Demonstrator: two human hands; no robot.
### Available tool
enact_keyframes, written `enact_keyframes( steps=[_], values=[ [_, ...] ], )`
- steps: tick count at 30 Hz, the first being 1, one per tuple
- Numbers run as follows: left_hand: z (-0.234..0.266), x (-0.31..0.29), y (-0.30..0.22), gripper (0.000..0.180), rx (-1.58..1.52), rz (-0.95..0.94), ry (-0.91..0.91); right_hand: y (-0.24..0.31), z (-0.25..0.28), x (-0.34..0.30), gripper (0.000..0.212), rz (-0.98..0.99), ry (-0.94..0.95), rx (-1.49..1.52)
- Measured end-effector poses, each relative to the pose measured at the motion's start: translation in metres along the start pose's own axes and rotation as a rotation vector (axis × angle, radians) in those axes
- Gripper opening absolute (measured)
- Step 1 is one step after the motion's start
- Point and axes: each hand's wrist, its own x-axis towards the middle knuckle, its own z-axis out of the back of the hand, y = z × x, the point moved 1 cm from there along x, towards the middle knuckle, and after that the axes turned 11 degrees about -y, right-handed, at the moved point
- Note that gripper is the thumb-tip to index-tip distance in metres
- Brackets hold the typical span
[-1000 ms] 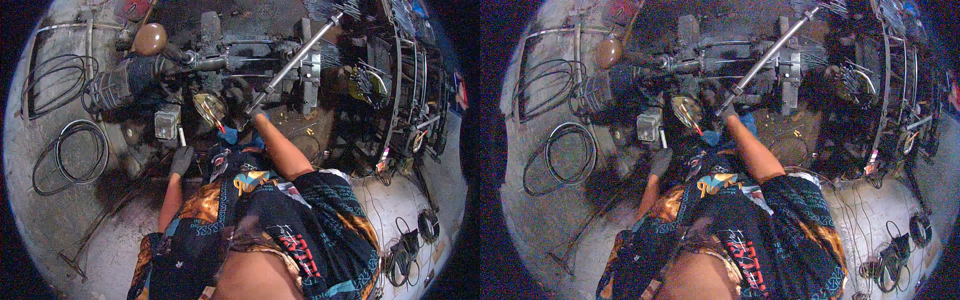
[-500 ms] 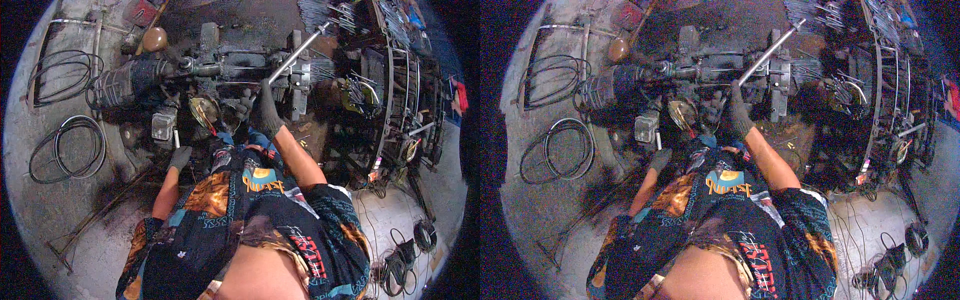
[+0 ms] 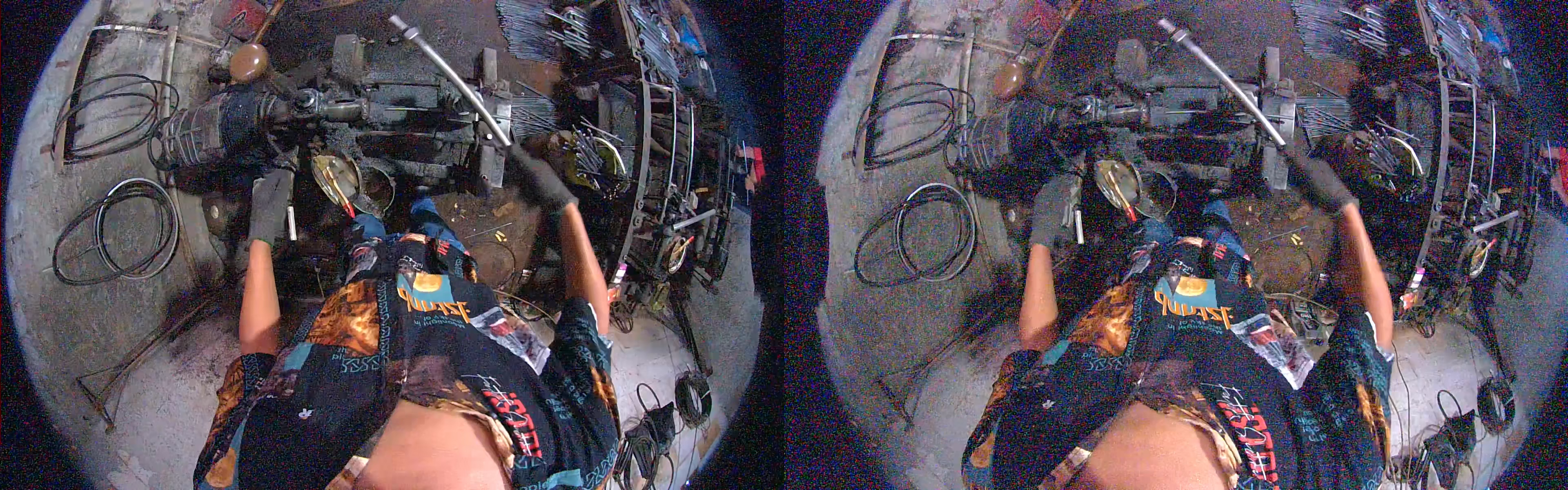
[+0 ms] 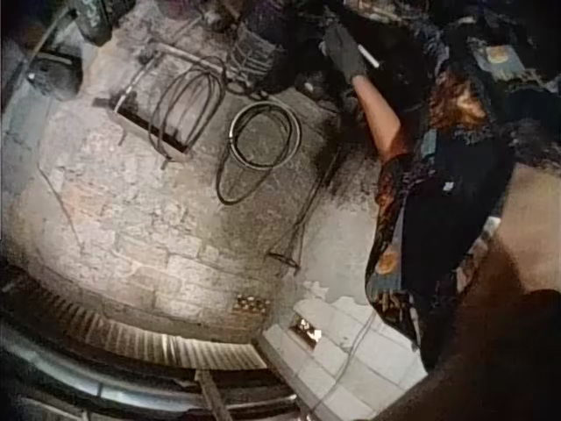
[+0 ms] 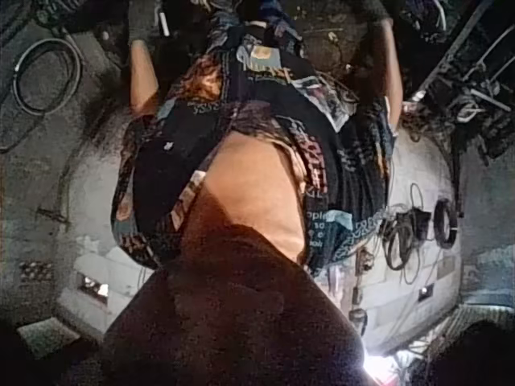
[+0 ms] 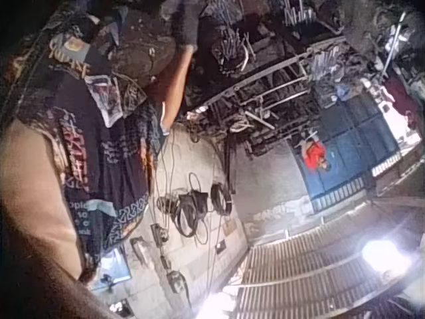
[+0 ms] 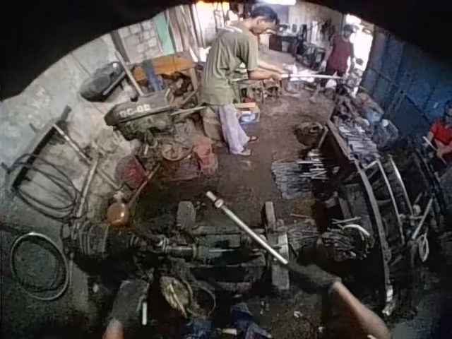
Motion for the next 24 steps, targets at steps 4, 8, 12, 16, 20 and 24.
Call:
enact_keyframes(
  steps=[4,8,12,16,20,24],
  values=[
    [0.041,0.041,-0.086,0.044,-0.153,-0.138,-0.302,0.015,0.113,0.08,0.029,0.877,-0.404,-0.624],
    [0.084,0.066,-0.143,0.049,-0.166,-0.426,-0.569,0.096,0.068,0.115,0.028,0.508,-0.398,-0.006],
    [0.116,0.08,-0.224,0.054,-0.091,-0.532,-0.779,0.14,-0.006,0.189,0.035,0.914,-0.437,-0.537],
    [0.13,0.087,-0.256,0.049,-0.06,-0.71,-0.817,0.174,-0.122,0.143,0.056,0.699,-0.454,-0.51],
    [0.13,0.103,-0.261,0.053,0.093,-0.68,-0.727,0.15,-0.178,0.099,0.062,0.816,-0.424,-0.589],
    [0.128,0.104,-0.254,0.034,-0.092,-0.873,-0.726,0.098,-0.193,0.056,0.051,1.217,-0.369,-0.688]
  ],
)
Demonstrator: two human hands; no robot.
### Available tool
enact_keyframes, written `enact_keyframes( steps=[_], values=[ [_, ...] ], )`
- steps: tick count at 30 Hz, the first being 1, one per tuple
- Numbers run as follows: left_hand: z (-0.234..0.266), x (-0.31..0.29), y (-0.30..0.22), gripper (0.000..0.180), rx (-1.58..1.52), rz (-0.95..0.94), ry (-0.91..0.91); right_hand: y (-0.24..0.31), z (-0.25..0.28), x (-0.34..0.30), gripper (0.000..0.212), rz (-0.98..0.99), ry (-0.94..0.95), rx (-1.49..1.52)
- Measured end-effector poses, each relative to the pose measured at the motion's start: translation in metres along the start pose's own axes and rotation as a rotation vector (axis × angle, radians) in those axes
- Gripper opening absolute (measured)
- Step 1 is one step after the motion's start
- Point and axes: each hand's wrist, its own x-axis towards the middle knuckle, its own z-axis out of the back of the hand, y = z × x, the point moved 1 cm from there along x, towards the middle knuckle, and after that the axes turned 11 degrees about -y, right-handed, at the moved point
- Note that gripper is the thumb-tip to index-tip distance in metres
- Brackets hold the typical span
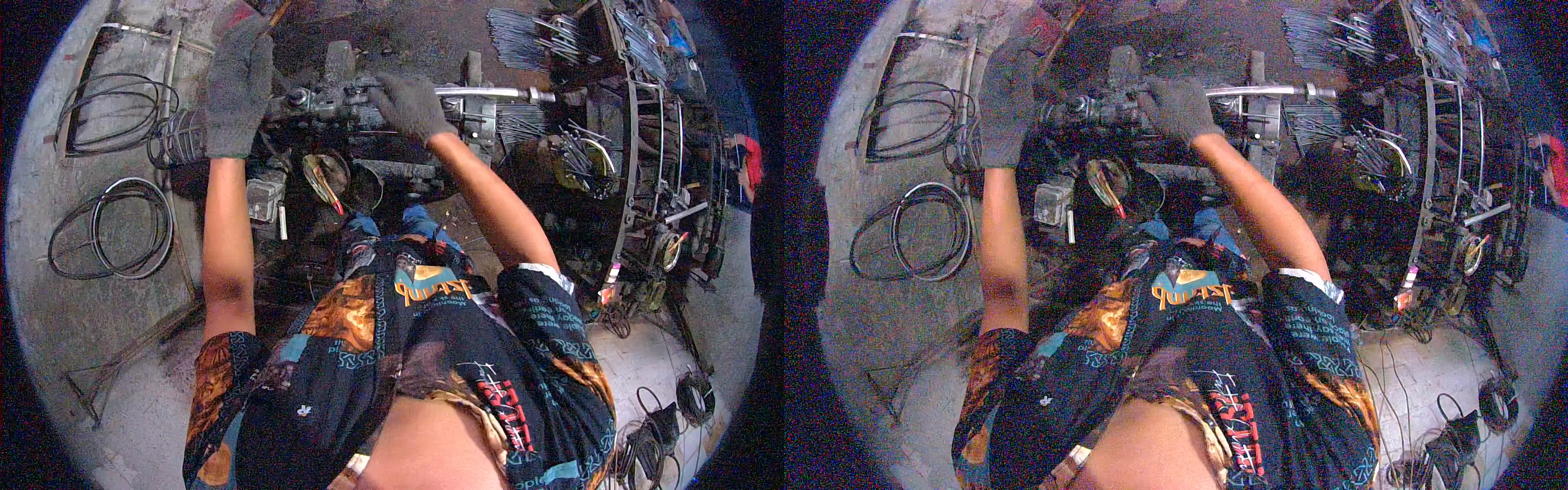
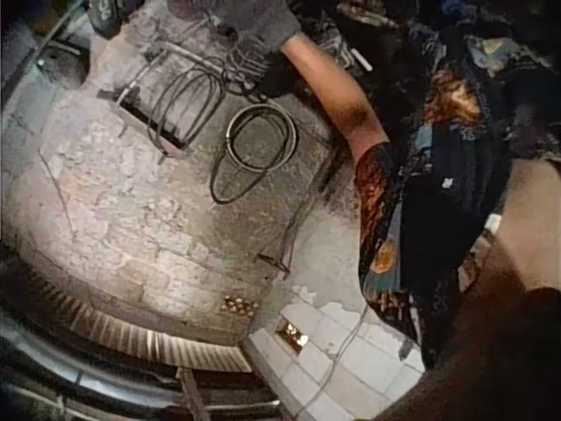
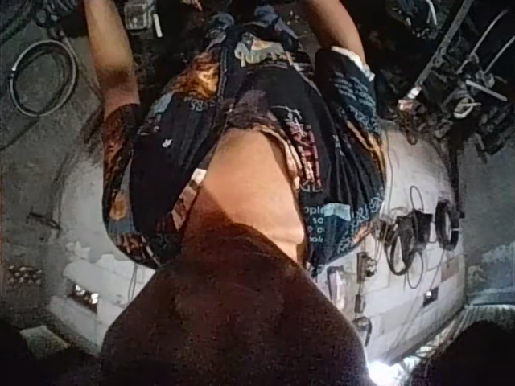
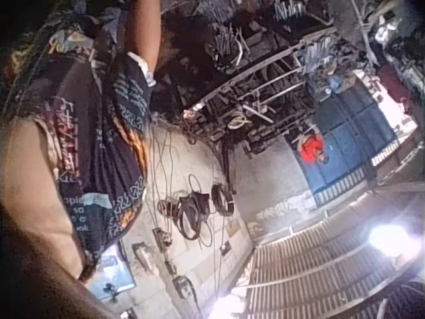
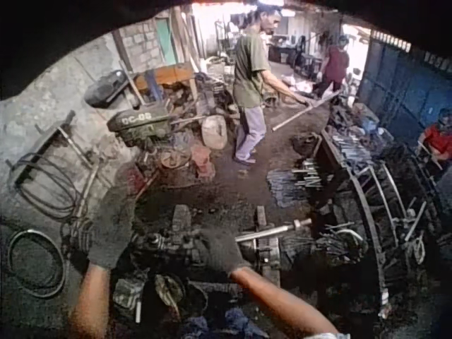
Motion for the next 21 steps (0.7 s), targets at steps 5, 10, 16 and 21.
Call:
enact_keyframes(
  steps=[5,10,16,21],
  values=[
    [-0.008,-0.002,0.001,0.029,-0.028,0.058,0.006,0.0,0.04,-0.081,0.044,0.326,0.042,-0.132],
    [-0.019,-0.011,0.02,0.028,-0.032,-0.072,-0.114,-0.042,0.091,-0.115,0.042,0.14,0.14,-0.339],
    [-0.019,-0.01,0.008,0.026,-0.242,0.223,-0.065,-0.072,0.094,-0.057,0.054,-0.36,-0.117,0.0],
    [-0.017,-0.009,0.019,0.024,-0.02,-0.079,-0.11,-0.065,0.057,-0.019,0.051,-0.371,-0.093,-0.107]
  ],
)
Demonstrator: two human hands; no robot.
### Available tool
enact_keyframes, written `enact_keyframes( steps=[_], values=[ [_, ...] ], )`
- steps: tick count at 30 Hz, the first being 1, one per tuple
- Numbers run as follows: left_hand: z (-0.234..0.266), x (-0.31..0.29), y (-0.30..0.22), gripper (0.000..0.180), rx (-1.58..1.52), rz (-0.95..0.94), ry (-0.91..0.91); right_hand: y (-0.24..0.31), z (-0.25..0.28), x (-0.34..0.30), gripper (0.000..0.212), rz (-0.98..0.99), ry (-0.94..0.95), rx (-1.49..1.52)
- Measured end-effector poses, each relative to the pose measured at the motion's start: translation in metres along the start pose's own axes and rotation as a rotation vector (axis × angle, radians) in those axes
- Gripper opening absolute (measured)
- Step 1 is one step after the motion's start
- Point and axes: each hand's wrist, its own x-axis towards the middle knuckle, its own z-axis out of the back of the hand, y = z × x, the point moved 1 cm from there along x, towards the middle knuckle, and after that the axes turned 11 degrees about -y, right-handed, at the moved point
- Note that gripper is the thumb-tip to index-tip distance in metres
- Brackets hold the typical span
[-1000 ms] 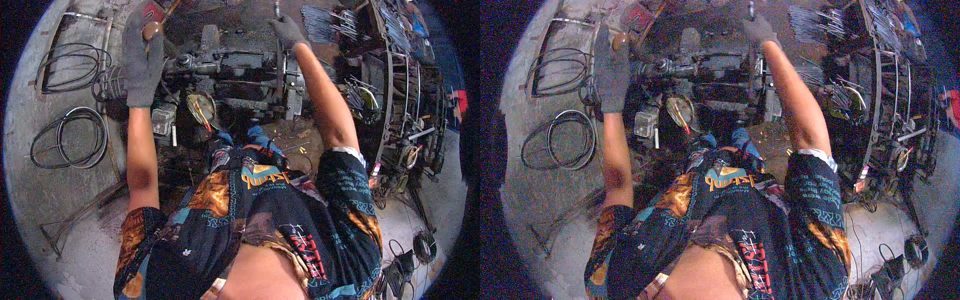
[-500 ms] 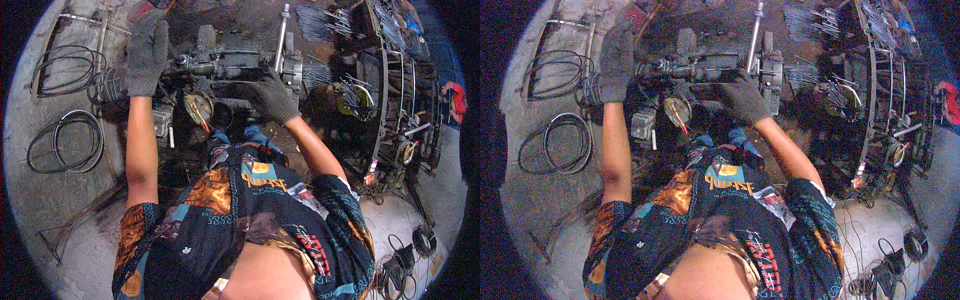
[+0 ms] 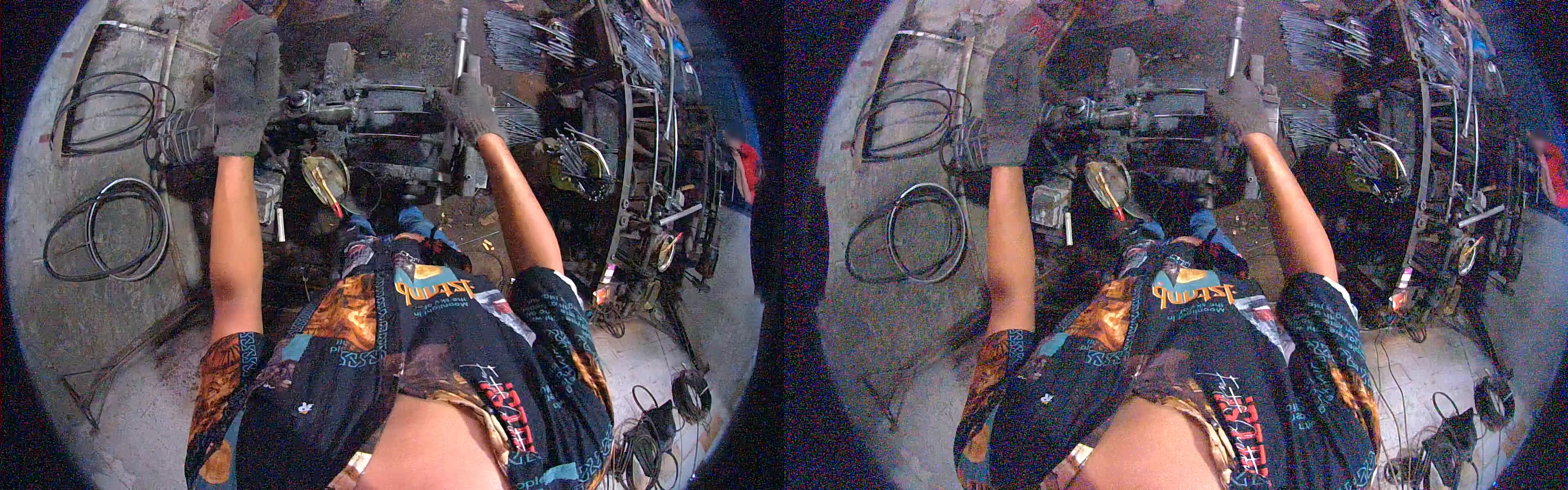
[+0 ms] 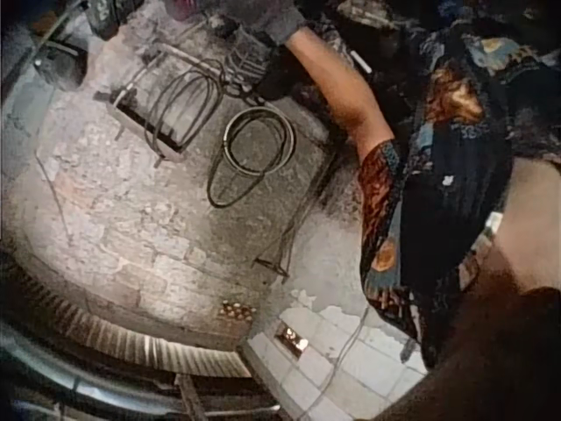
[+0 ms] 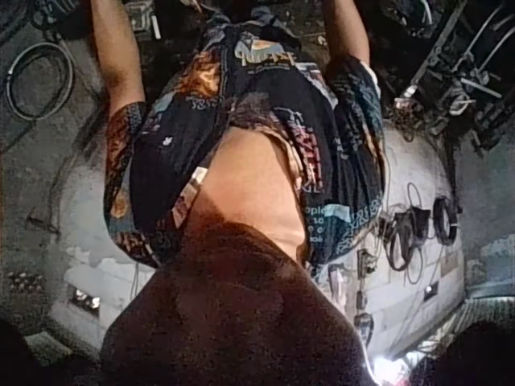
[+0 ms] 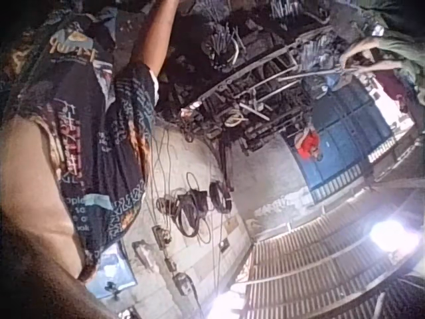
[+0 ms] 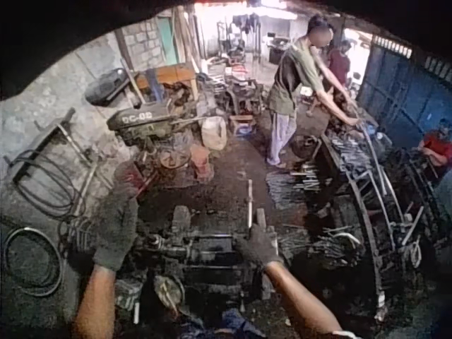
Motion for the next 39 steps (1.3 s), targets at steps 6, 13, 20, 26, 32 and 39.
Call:
enact_keyframes(
  steps=[6,13,20,26,32,39],
  values=[
    [0.004,0.002,-0.012,0.024,-0.059,0.053,-0.013,0.026,0.002,-0.004,0.036,0.267,0.017,-0.375],
    [0.005,0.005,-0.014,0.023,-0.056,0.059,-0.007,0.019,0.004,-0.033,0.034,0.415,-0.172,-0.288],
    [0.003,0.003,-0.015,0.022,-0.06,0.025,-0.027,-0.007,-0.019,-0.044,0.047,-0.077,-0.13,0.033],
    [0.004,-0.001,-0.006,0.023,-0.058,0.085,-0.023,-0.018,0.006,-0.043,0.047,0.227,-0.061,0.032],
    [0.003,-0.007,0.006,0.025,0.04,0.278,0.132,0.014,0.042,-0.057,0.042,0.171,-0.252,0.098],
    [0.023,0.004,0.006,0.028,0.173,0.168,0.151,-0.115,0.078,-0.024,0.036,-0.395,0.173,0.449]
  ],
)
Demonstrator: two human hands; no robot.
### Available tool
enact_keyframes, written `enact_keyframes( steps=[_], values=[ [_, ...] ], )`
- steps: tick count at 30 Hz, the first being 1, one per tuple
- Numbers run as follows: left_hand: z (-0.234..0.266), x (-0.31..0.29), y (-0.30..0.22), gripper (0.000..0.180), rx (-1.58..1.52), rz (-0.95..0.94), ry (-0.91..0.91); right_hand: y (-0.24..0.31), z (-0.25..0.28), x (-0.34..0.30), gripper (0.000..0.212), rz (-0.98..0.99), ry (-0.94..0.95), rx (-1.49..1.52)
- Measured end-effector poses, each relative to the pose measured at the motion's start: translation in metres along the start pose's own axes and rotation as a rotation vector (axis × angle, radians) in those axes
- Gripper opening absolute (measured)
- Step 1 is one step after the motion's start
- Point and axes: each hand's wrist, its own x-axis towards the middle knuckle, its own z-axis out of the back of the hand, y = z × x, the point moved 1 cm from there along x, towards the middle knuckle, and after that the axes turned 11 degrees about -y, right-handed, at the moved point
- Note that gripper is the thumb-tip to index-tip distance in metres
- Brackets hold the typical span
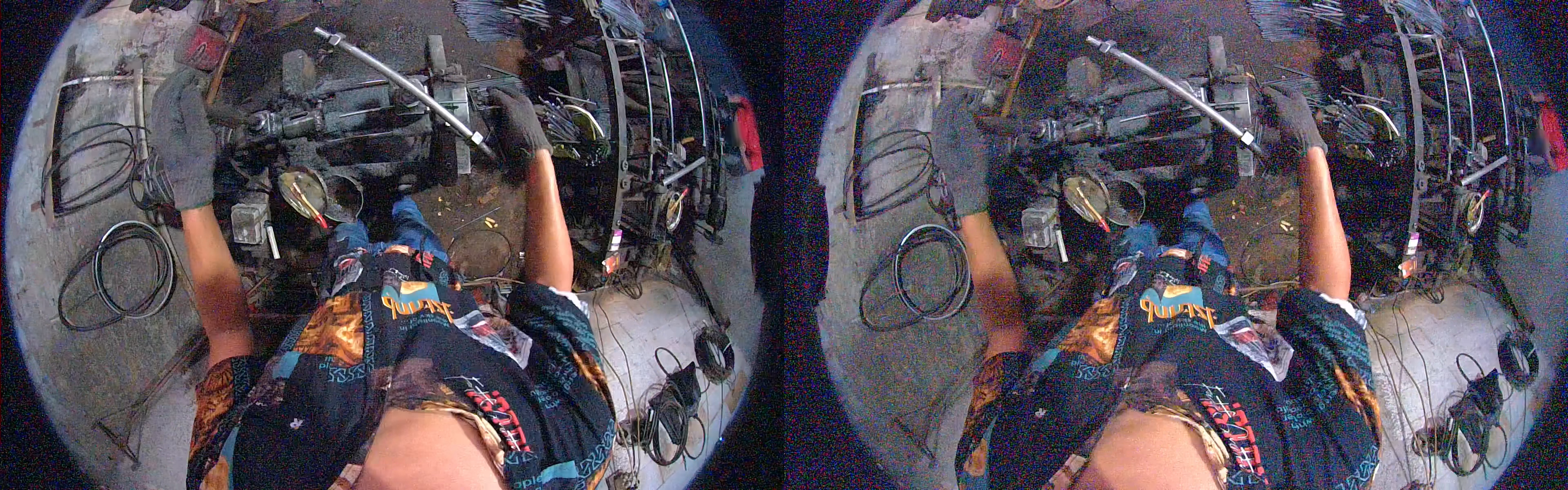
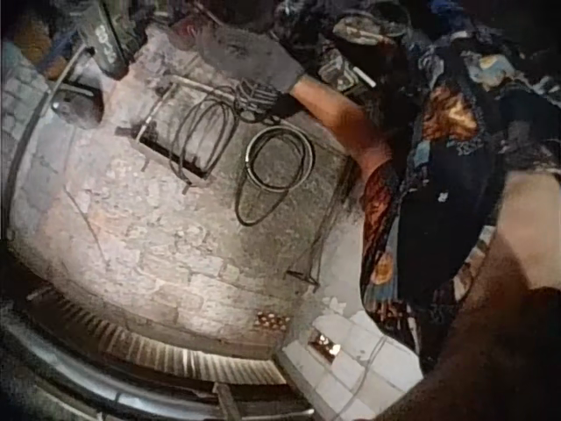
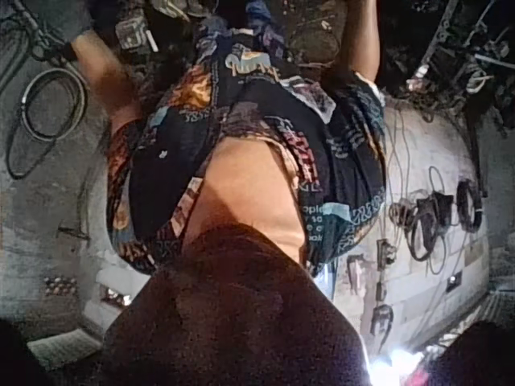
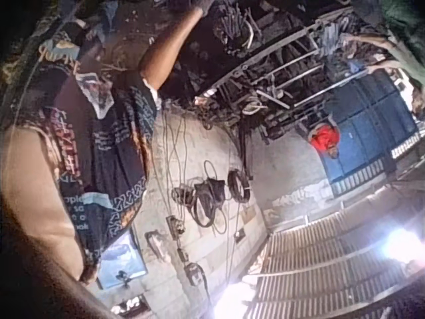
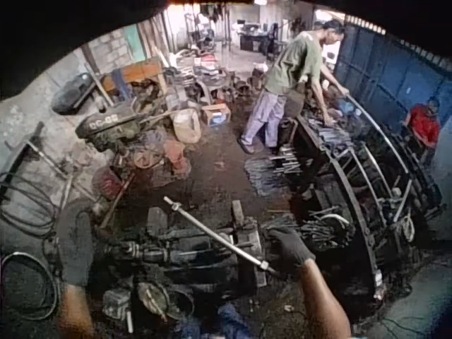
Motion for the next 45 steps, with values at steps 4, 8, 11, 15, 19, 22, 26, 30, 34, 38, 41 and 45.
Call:
enact_keyframes(
  steps=[4,8,11,15,19,22,26,30,34,38,41,45],
  values=[
    [-0.004,0.003,-0.013,0.029,-0.028,0.08,0.014,-0.049,-0.02,0.039,0.038,0.025,-0.022,-0.325],
    [0.01,0.001,-0.004,0.03,0.075,0.018,0.065,-0.066,-0.075,0.05,0.034,0.57,0.019,-0.382],
    [0.016,0.009,-0.014,0.031,0.039,0.034,0.054,-0.062,-0.109,0.059,0.026,0.736,0.133,-0.599],
    [0.02,0.009,-0.017,0.032,-0.005,0.16,0.098,-0.056,-0.121,0.057,0.023,0.755,0.244,-0.413],
    [0.021,0.011,-0.016,0.033,-0.052,0.165,0.059,-0.064,-0.101,0.056,0.033,0.598,0.355,-0.398],
    [0.024,0.012,-0.006,0.034,0.181,-0.096,0.089,-0.076,-0.077,0.051,0.045,0.547,0.322,-0.55],
    [0.023,0.008,0.001,0.035,0.036,0.151,0.051,-0.132,-0.021,0.041,0.042,0.511,0.165,-0.426],
    [0.021,0.012,-0.003,0.036,-0.039,0.218,0.056,-0.195,0.064,-0.018,0.035,0.343,-0.108,-0.491],
    [0.023,0.013,0.002,0.037,-0.017,0.272,0.03,-0.256,0.076,-0.07,0.031,-0.027,-0.392,-0.447],
    [0.028,0.022,-0.005,0.039,0.144,0.146,0.043,-0.331,0.025,-0.097,0.033,-0.188,-0.437,-0.448],
    [0.027,0.024,-0.015,0.039,0.195,0.195,0.063,-0.345,-0.036,-0.093,0.037,-0.306,-0.404,-0.357],
    [0.013,0.028,-0.022,0.039,0.152,0.098,0.102,-0.367,-0.077,-0.073,0.043,-0.294,-0.33,-0.187]
  ],
)
